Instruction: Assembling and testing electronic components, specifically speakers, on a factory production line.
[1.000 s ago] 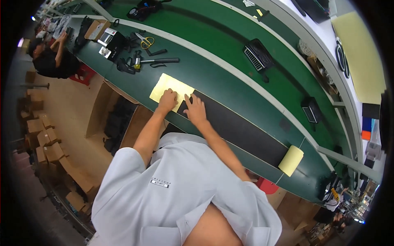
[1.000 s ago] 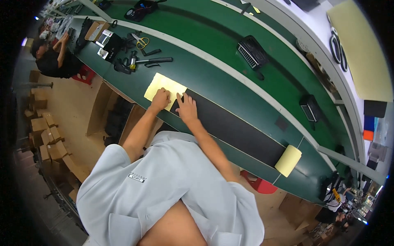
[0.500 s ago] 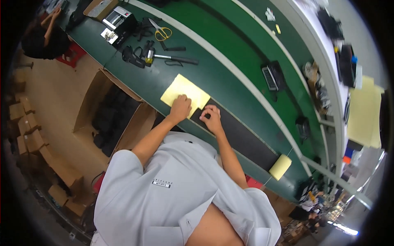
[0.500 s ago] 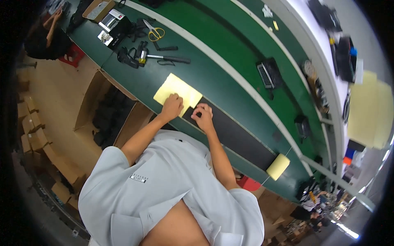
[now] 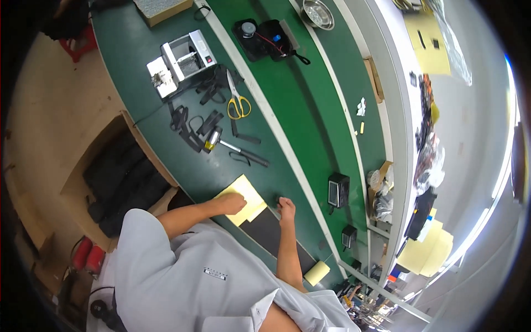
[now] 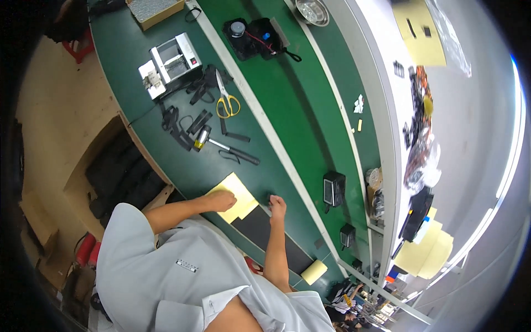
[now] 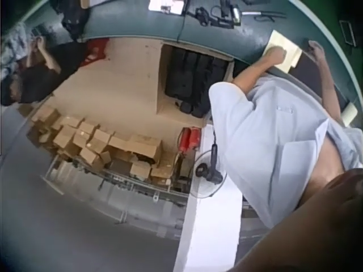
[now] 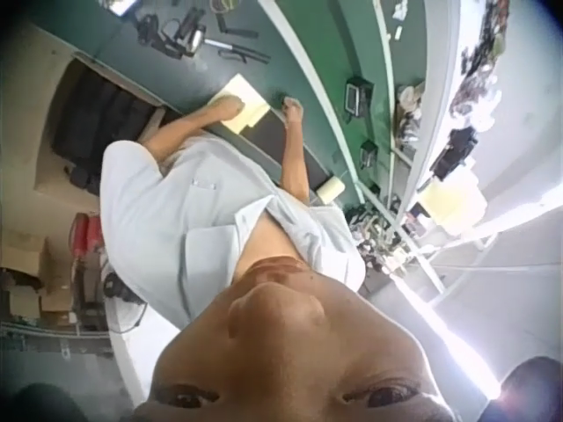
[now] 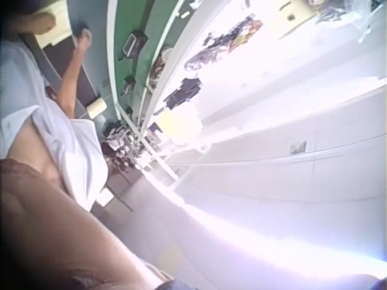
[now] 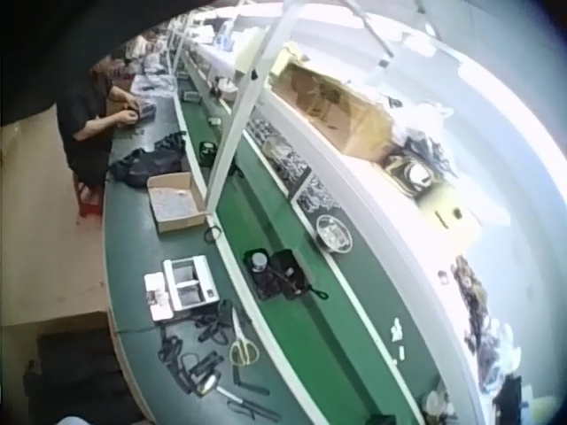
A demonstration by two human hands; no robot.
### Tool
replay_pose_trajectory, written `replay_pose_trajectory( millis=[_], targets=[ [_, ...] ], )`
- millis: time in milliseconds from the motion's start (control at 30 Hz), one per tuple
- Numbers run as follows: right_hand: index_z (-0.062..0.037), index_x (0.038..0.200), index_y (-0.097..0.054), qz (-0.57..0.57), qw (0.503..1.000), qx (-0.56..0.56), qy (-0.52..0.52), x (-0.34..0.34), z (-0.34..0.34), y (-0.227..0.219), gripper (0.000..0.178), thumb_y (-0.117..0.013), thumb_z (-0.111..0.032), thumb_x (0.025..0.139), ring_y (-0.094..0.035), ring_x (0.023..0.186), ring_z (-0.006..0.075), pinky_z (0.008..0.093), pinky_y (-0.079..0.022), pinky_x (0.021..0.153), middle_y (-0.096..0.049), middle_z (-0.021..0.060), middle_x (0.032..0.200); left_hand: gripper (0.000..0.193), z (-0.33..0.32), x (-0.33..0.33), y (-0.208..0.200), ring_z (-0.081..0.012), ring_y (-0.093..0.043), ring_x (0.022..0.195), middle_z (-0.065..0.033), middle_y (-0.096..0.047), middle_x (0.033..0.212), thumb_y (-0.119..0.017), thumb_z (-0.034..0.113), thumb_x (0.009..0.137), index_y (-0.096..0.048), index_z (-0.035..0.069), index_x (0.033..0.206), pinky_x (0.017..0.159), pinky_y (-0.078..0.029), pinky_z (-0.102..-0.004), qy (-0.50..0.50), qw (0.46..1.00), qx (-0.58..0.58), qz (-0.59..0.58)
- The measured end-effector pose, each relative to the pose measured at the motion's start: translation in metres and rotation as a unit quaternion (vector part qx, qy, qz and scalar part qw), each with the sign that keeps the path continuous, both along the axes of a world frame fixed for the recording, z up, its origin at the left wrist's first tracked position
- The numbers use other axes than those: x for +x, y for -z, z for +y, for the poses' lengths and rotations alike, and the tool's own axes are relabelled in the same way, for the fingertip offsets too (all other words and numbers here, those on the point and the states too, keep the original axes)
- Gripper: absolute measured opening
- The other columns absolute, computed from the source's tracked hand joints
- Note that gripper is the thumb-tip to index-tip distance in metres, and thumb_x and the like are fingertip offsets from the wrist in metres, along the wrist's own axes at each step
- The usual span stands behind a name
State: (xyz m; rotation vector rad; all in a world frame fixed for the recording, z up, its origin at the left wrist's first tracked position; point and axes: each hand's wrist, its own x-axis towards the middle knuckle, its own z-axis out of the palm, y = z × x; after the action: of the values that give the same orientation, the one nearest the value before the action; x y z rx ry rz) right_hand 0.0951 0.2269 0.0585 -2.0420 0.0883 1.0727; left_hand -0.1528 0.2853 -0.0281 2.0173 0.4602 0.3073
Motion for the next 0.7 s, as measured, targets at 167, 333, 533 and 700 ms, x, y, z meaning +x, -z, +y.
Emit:
replay_pose_trajectory(
  millis=[167,333,533,700],
  targets=[
    [-0.0081,0.082,-0.058,-0.159,0.904,0.109,-0.382,-0.020,0.208,0.023,0.015,-0.071,-0.014,0.089,-0.047,0.054,0.0095,0.0268,-0.039,0.048,-0.056,-0.0015,0.069,0.015,0.046,0.009,-0.029,-0.0396,-0.063,0.069,-0.0186,-0.064,0.072,-0.052,0.016,0.089,-0.060,0.004,0.085,0.065,-0.049,-0.0504,0.041,0.972,-0.225,0.051],
    [-0.0046,0.117,-0.042,-0.330,0.793,0.173,-0.482,-0.123,0.480,-0.030,0.053,-0.076,-0.007,0.077,-0.067,0.073,0.0242,0.0379,-0.052,0.074,-0.068,0.0126,0.074,0.020,0.020,0.007,0.005,-0.0449,-0.063,0.072,-0.0260,-0.062,0.074,-0.047,0.016,0.094,-0.057,0.000,0.091,0.066,-0.047,-0.0557,-0.030,0.982,-0.184,0.012],
    [0.0016,0.115,-0.045,-0.449,0.715,0.138,-0.518,-0.154,0.626,-0.027,0.059,-0.083,-0.014,0.073,-0.069,0.091,0.0379,0.0444,-0.052,0.083,-0.071,0.0219,0.092,0.017,0.026,0.003,0.001,-0.0402,-0.064,0.066,-0.0226,-0.061,0.069,-0.050,0.015,0.093,-0.056,0.001,0.086,0.060,-0.046,-0.0516,-0.120,0.968,-0.212,-0.063],
    [0.0029,0.119,-0.042,-0.538,0.683,-0.002,-0.493,-0.155,0.619,-0.026,0.057,-0.077,-0.019,0.079,-0.067,0.096,0.0431,0.0493,-0.053,0.084,-0.068,0.0257,0.101,0.014,0.061,-0.004,-0.018,-0.0309,-0.066,0.057,-0.0137,-0.063,0.065,-0.053,0.015,0.091,-0.059,0.005,0.085,0.056,-0.050,-0.0426,-0.053,0.878,-0.475,0.019]
  ],
)
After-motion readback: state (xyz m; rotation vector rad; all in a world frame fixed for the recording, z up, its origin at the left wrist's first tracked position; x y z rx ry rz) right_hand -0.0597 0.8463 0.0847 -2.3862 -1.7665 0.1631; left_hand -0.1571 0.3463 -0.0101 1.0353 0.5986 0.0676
